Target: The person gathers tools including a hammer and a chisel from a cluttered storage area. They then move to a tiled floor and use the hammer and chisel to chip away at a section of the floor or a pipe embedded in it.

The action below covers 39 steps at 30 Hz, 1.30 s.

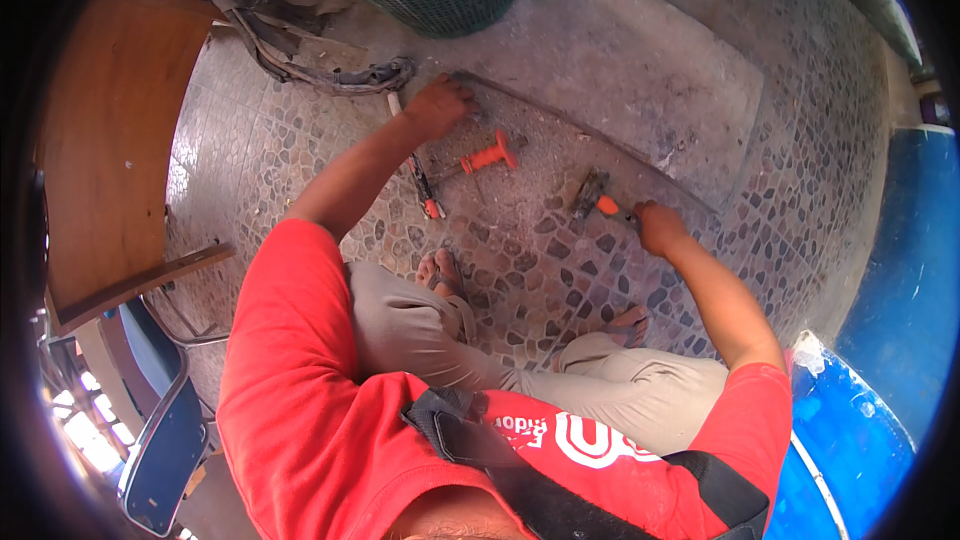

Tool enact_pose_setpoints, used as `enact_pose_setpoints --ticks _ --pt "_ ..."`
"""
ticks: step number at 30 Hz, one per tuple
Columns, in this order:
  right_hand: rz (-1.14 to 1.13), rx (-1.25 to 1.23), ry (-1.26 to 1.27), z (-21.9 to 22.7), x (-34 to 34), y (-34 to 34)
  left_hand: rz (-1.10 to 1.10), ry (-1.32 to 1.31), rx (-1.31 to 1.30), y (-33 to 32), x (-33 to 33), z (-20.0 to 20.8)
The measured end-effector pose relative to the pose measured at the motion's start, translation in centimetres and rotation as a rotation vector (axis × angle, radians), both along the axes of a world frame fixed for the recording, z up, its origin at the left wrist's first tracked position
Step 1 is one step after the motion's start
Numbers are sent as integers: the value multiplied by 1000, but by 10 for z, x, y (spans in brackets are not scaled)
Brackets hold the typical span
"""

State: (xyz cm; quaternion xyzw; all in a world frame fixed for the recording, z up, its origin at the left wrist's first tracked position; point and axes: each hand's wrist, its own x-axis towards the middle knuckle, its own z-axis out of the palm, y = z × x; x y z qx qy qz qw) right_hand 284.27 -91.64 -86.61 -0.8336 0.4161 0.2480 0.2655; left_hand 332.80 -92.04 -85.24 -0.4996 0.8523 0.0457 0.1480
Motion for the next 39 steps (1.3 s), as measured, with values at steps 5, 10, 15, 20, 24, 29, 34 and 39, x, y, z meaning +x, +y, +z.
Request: enact_pose_setpoints --ticks 5,10,15,20,24,29,34,39 --pt "-46 4 -52 8 2 0 49 94 -2 2 4 4" --pt "-35 17 -24 5 2 -2 94 157 -68 5 10 6" --pt "-20 35 -20 24 7 -3 207 376 -30 23 -12 35" --pt "-11 22 7 13 5 2 417 442 294 44 -35 8" --pt "-16 8 77 2 3 3 691 630 15 76 -61 15" --pt "-60 16 14 1 1 6 53 402 141 94 -40 21" --pt "-54 19 64 20 24 4 7 134 375 98 -65 5" --pt "-166 -47 21 5 11 15 -306 369 164 79 -31 -6"
